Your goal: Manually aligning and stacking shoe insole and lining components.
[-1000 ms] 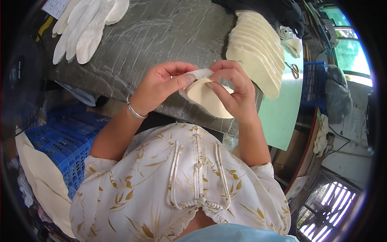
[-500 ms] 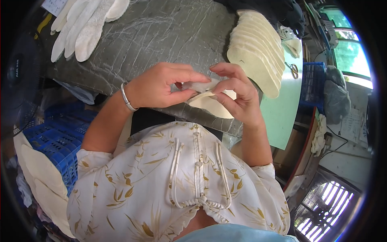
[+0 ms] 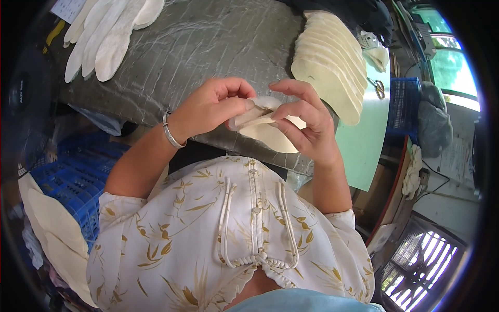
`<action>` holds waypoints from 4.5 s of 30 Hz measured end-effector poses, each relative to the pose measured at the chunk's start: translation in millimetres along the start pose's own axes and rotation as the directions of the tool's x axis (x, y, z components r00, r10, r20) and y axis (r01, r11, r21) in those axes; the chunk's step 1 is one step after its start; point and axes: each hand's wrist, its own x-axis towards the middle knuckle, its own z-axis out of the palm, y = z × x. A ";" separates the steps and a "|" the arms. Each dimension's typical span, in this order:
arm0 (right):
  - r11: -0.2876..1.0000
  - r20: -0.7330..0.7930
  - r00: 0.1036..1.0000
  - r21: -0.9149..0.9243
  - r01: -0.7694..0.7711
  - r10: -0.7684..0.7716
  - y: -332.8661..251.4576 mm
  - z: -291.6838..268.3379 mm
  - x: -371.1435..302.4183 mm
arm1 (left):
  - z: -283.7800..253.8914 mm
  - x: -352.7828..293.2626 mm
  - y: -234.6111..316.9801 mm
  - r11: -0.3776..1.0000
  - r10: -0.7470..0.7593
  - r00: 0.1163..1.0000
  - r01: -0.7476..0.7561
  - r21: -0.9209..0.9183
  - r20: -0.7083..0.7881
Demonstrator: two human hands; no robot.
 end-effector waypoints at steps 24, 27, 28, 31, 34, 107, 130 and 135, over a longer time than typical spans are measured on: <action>0.967 0.174 0.966 -0.135 0.218 -0.194 -12.9 -1.2 -0.1 | -5.2 14.8 -4.1 0.996 -0.077 0.975 0.067 -0.057 -0.209; 0.979 0.178 0.970 -0.092 0.184 -0.166 -13.3 -1.3 -4.5 | -3.5 18.3 -10.8 0.990 -0.083 0.972 0.055 -0.132 -0.218; 0.981 0.179 0.970 -0.068 0.181 -0.167 -13.5 -2.8 -4.0 | -1.9 18.9 -10.5 0.989 -0.085 0.972 0.056 -0.134 -0.219; 0.984 0.203 0.964 -0.017 0.177 -0.170 -16.1 -6.2 -1.2 | 2.3 23.2 -9.5 0.987 -0.062 0.964 0.021 -0.158 -0.260; 0.986 0.236 0.959 -0.004 0.165 -0.159 -18.8 -10.0 -1.7 | 1.6 25.3 -14.8 0.990 -0.055 0.964 0.019 -0.137 -0.260; 0.998 -0.237 0.971 -0.055 0.001 -0.014 -10.4 24.1 -7.0 | 18.8 -7.5 14.5 0.999 -0.021 0.993 0.016 -0.049 -0.114; 0.919 -0.037 0.920 -0.075 0.387 -0.390 -9.1 29.3 -18.6 | 3.3 18.0 -25.8 0.973 -0.145 0.894 0.051 -0.225 -0.424; 0.996 -0.172 0.985 0.079 0.034 -0.020 -7.7 24.2 -18.4 | 14.9 7.8 -8.8 0.995 0.029 0.968 -0.053 -0.087 -0.250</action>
